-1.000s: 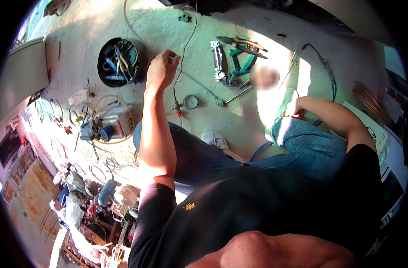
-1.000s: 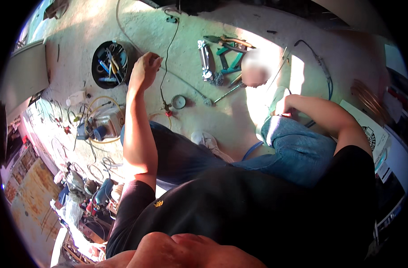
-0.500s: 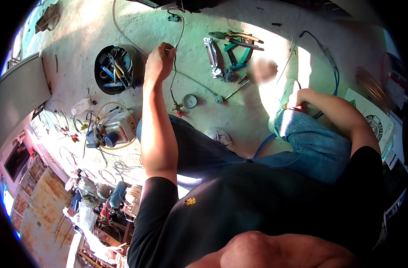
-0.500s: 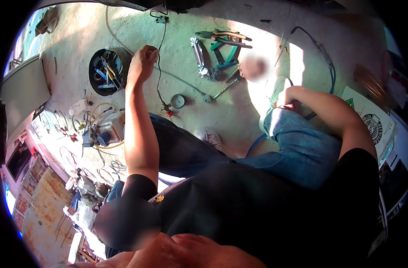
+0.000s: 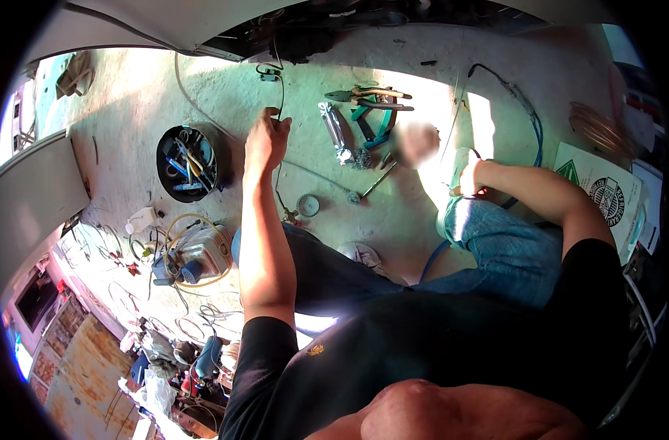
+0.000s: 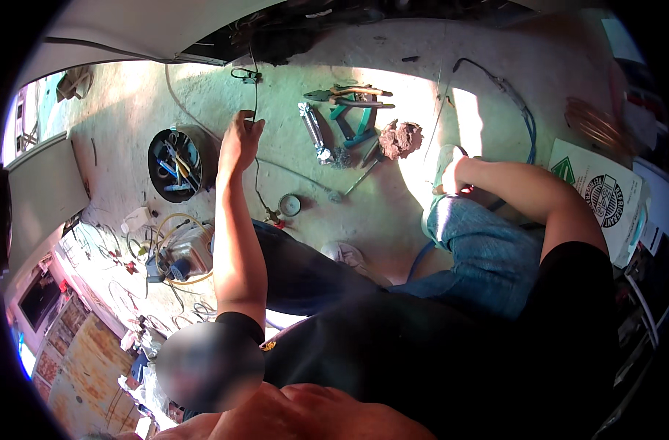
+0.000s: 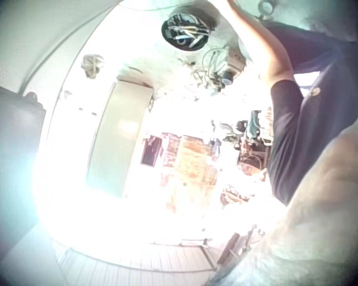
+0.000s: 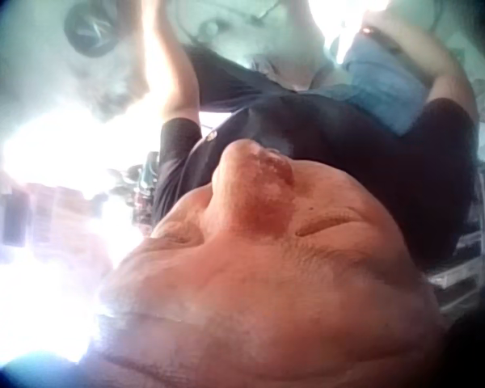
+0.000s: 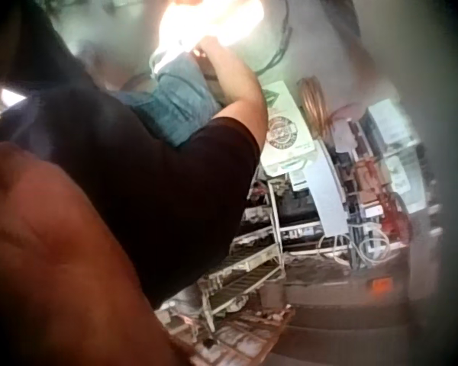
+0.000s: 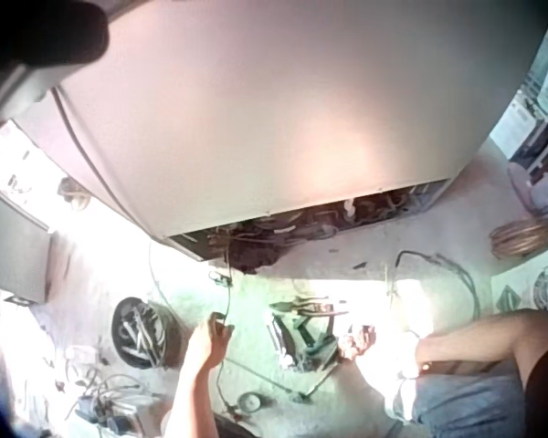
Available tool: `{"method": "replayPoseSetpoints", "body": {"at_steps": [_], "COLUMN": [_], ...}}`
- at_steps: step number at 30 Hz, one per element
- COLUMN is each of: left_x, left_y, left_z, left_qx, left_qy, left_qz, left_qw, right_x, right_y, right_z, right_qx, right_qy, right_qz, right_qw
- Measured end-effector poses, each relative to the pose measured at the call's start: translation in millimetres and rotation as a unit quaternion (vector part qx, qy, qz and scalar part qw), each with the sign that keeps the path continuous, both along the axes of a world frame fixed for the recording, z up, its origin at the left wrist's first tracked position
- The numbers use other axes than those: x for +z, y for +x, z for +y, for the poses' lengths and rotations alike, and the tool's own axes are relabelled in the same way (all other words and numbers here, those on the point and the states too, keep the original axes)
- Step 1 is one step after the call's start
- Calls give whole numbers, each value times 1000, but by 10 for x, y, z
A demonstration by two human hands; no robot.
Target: The person sits on the floor and uses a blowtorch to heat a copper pipe joint under a cabinet. They apply solder to the heated joint to create a seal, repeating the process for multiple connections.
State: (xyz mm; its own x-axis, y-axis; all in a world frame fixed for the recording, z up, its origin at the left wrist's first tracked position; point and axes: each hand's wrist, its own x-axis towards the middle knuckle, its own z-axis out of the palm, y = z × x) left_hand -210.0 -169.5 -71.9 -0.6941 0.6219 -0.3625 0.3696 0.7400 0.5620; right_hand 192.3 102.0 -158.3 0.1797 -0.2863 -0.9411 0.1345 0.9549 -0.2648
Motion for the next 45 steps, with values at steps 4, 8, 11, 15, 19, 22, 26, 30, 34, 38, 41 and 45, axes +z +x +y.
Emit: {"method": "replayPoseSetpoints", "body": {"at_steps": [4,8,11,15,19,22,26,30,34,38,41,45], "left_x": [-126,-145,-133,-58,-20,-20,-38,-84,-145,-121,-12,44], "left_y": [2,-19,-28,-11,-18,-7,-28,-41,-62,-46,-47,-90], "left_z": [-22,38,65,124,147,139,126,93,71,117,202,246], "left_qx": [-38,3,3,12,-6,-7,-2,-3,-23,-35,-31,4], "left_qy": [-23,-22,-29,-16,0,5,3,-3,-6,-39,-84,-47], "left_qz": [41,-35,-22,-53,-66,-70,-62,-44,-5,33,64,86], "left_qw": [998,999,999,998,998,997,998,999,1000,998,994,995], "right_x": [205,403,529,498,407,453,522,562,543,524,531,498], "right_y": [-154,-250,-341,-289,-202,-248,-269,-337,-351,-312,-285,-221], "right_z": [-19,-35,-63,-39,-31,-32,-9,-22,-25,-22,-18,8], "right_qx": [-4,5,-7,-33,-42,-50,-52,-54,-34,-28,-39,-10], "right_qy": [-9,-1,29,37,53,56,35,43,32,30,41,27], "right_qz": [9,34,40,50,50,54,62,36,34,49,52,102], "right_qw": [1000,999,999,998,997,996,996,997,998,998,997,994]}}
